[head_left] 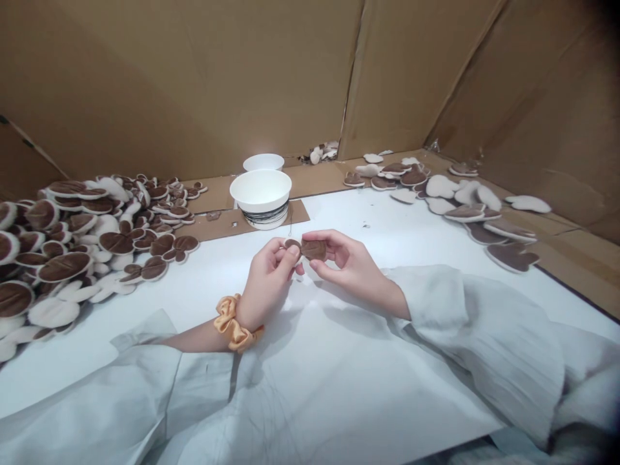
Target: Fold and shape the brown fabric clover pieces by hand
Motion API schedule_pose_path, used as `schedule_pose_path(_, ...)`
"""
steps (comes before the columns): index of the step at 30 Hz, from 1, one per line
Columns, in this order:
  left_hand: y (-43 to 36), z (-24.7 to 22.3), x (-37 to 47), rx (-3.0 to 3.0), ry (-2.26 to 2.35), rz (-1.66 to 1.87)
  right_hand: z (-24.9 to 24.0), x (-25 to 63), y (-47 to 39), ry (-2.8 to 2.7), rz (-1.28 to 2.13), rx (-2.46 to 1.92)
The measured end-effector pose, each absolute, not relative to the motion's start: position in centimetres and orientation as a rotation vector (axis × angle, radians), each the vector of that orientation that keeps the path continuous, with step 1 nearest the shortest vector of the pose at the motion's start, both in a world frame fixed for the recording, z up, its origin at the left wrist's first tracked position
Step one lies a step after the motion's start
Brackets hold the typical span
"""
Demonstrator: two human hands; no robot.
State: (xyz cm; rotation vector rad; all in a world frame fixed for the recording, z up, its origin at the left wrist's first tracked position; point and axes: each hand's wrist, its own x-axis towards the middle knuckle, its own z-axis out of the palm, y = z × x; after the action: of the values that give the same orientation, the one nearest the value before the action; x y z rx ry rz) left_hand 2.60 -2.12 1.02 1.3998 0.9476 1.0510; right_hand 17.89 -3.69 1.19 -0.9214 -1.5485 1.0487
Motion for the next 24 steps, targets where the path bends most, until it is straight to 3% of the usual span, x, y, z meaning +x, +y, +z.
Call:
schedule_pose_path(14,-2.34,0.63,2.10,1.577,0.910,1.202,0.75,18.48,-3.82,-1.626,0.906,-0.906)
schedule_pose_path(24,-2.12,0.47,1.90,1.551,0.935,1.215,0.73,18.21,-3.36,-1.463,1.131,-0.949)
